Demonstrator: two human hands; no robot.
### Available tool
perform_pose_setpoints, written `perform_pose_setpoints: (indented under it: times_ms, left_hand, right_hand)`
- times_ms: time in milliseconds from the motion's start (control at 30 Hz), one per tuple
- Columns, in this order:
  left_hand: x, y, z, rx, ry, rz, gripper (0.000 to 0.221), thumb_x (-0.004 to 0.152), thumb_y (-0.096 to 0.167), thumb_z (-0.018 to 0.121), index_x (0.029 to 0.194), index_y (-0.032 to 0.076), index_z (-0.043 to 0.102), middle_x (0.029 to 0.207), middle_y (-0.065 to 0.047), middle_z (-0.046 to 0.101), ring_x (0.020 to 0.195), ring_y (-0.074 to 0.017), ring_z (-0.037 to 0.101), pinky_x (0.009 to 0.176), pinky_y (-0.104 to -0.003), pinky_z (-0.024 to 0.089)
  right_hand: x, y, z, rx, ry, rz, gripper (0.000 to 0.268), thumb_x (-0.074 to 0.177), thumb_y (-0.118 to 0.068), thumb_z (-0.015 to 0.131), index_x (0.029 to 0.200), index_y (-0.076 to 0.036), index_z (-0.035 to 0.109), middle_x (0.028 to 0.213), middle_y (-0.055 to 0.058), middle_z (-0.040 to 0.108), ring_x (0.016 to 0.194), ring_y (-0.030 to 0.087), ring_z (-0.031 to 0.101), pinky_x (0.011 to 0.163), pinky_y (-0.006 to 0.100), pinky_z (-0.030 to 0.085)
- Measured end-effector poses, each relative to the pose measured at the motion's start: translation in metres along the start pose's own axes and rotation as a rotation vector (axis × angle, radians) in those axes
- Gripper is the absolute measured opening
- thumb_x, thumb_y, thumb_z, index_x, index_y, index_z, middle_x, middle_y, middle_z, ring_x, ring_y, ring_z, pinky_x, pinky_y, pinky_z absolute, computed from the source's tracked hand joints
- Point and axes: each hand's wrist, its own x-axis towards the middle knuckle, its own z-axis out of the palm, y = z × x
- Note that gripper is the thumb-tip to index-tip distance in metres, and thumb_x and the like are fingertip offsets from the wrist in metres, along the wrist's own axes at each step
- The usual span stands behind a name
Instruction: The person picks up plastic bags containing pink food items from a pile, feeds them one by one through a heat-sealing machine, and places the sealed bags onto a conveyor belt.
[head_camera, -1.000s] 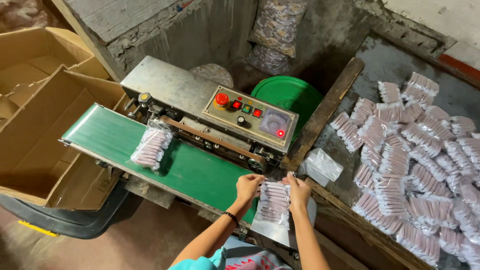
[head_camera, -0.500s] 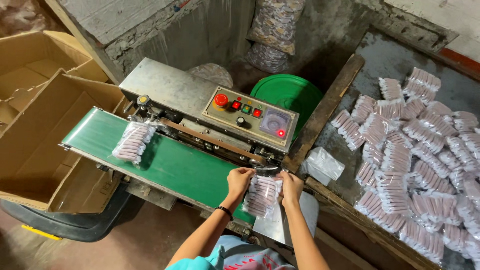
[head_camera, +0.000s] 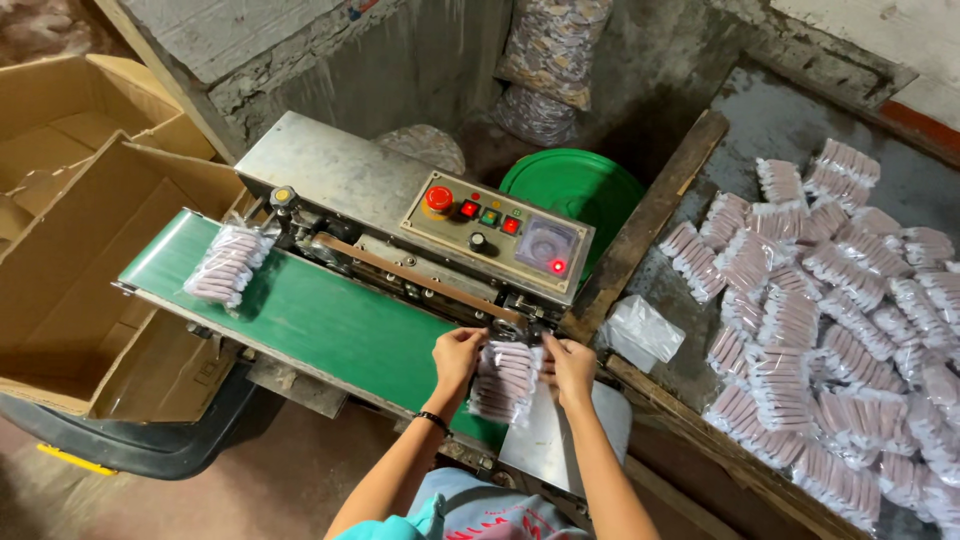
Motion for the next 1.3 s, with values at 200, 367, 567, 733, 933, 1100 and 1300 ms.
perform_pose_setpoints:
  times_ms: [200,367,567,733,933,1100,1300]
  left_hand:
    - [-0.002,0.003,-0.034,0.072,0.068,0.199,0.025,0.092,0.037,0.072,0.104,0.019,0.085,0.098,-0.011,0.080,0.104,-0.0373,0.073,0.091,-0.047,0.054]
    - [-0.047,0.021,-0.042,-0.074,0.330,0.496,0.029,0.096,0.009,0.064,0.124,0.008,0.069,0.123,-0.020,0.062,0.122,-0.0420,0.056,0.102,-0.050,0.047]
    - [-0.079,0.040,-0.025,-0.120,0.451,1.011,0.041,0.090,0.000,0.065,0.128,0.013,0.061,0.130,-0.007,0.053,0.130,-0.0285,0.045,0.108,-0.039,0.034]
    - [-0.139,0.078,0.020,-0.362,0.053,0.990,0.039,0.092,-0.005,0.059,0.130,0.005,0.056,0.129,-0.012,0.052,0.128,-0.0310,0.048,0.105,-0.040,0.043]
    - [-0.192,0.097,0.093,-0.309,-0.655,0.599,0.064,0.090,0.037,0.081,0.138,0.002,0.058,0.125,-0.022,0.062,0.119,-0.0392,0.065,0.100,-0.046,0.054]
    - [-0.190,0.100,0.089,-0.464,-0.551,0.367,0.023,0.090,0.030,0.075,0.104,0.012,0.072,0.095,0.000,0.074,0.084,-0.0080,0.063,0.078,-0.024,0.053]
    - [-0.170,0.081,0.039,-0.661,-0.455,0.232,0.019,0.092,0.015,0.072,0.101,0.000,0.078,0.096,-0.008,0.076,0.086,-0.0154,0.069,0.081,-0.029,0.058]
  right_hand:
    - [-0.010,-0.030,-0.055,-0.128,0.087,-0.258,0.033,0.100,-0.032,0.071,0.095,0.000,0.076,0.082,0.022,0.076,0.059,0.028,0.073,0.049,0.034,0.060]
    - [0.031,-0.079,-0.220,-0.705,0.713,-0.485,0.034,0.090,-0.030,0.078,0.121,-0.017,0.071,0.115,0.020,0.069,0.110,0.046,0.062,0.089,0.059,0.052]
    - [0.058,-0.095,-0.296,-0.961,0.374,-0.225,0.093,0.076,-0.043,0.087,0.157,-0.030,0.043,0.152,0.030,0.046,0.135,0.054,0.050,0.109,0.062,0.041]
    - [0.064,-0.089,-0.309,-0.989,0.484,-0.282,0.067,0.077,-0.048,0.083,0.138,-0.038,0.057,0.139,0.016,0.050,0.124,0.045,0.062,0.097,0.053,0.053]
    - [-0.063,-0.115,-0.181,-0.386,0.578,-0.724,0.071,0.077,-0.008,0.087,0.137,-0.007,0.049,0.132,0.028,0.053,0.133,0.052,0.047,0.113,0.058,0.036]
    - [-0.130,-0.074,-0.078,-0.327,0.412,-1.065,0.017,0.099,-0.010,0.062,0.114,-0.003,0.060,0.097,0.015,0.071,0.085,0.024,0.066,0.108,0.044,0.035]
    - [-0.119,-0.019,-0.056,-0.314,0.093,-0.973,0.081,0.077,-0.016,0.082,0.143,-0.005,0.037,0.150,0.030,0.034,0.119,0.038,0.059,0.093,0.042,0.051]
